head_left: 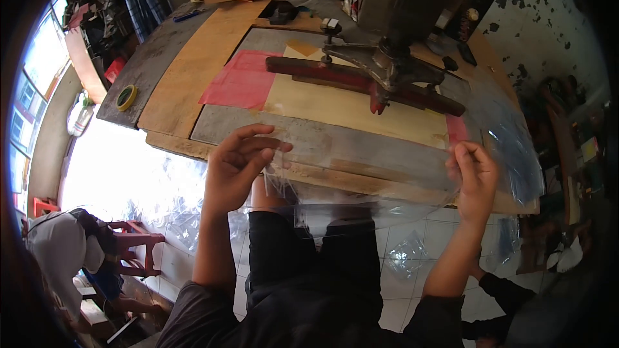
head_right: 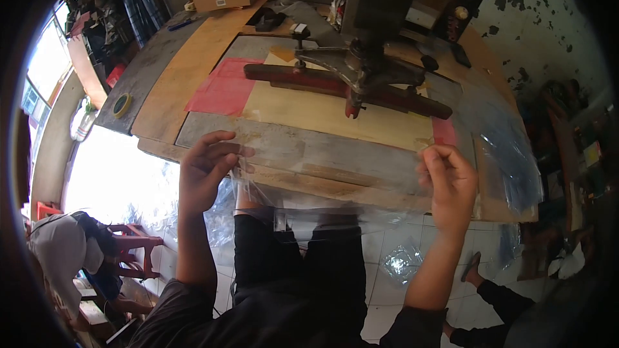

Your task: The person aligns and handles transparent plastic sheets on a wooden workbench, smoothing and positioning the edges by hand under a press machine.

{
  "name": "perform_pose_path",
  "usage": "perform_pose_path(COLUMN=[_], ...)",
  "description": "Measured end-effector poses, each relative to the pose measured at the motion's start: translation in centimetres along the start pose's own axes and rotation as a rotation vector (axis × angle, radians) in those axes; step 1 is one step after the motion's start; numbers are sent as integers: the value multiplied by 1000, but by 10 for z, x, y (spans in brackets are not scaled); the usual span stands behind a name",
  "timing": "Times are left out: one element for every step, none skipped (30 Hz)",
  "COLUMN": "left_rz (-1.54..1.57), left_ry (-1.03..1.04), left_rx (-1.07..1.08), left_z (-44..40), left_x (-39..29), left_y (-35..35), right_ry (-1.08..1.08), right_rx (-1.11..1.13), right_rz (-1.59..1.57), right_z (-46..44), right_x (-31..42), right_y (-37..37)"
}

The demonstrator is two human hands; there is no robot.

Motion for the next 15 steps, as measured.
perform_pose_path(left_rz=[9,17,68,71,67,62,-3,-3,-10,-17,-17,-30,-42,-42,-53], left_ry=[20,40,38,40,38,36,57,56,51,46,46,62,79,79,84], left_rx=[-16,-34,-23,-15,-24,-35,-65,-62,-75,-87,-82,-80,-79,-77,-66], left_z=[1,2,2,3,4,4,4,5,5,6,7,7,8,8,8], left_x=[2,4,7,7,8,8,9,8,8,8,7,7,6,5,4], left_y=[-2,-4,-7,-8,-11,-13,-16,-18,-20,-23,-25,-27,-29,-31,-33], right_ry=[-14,-13,-18,-24,-16,-16,-26,-36,-34,-59,-83,-82,-40,3,3], right_rx=[6,-4,7,20,73,69,113,157,154,219,283,279,270,263,261], right_rz=[-3,7,3,-4,-26,-24,-31,-39,-39,-15,9,10,8,7,7], right_z=[1,3,4,5,5,5,5,4,3,2,2,2,3,3,2], right_x=[3,6,10,12,12,15,18,22,23,25,27,30,33,35,39], right_y=[4,7,11,12,10,10,12,14,13,12,12,12,15,16,16])
Point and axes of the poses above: each hand's wrist, its own z-axis away from the middle knuckle, its own y-axis out of the palm, x = y × z, the point moved 2 cm from there along -z, towards the middle knuckle, and after that the axes turned 8 degrees about -y, right-handed, at the moved point
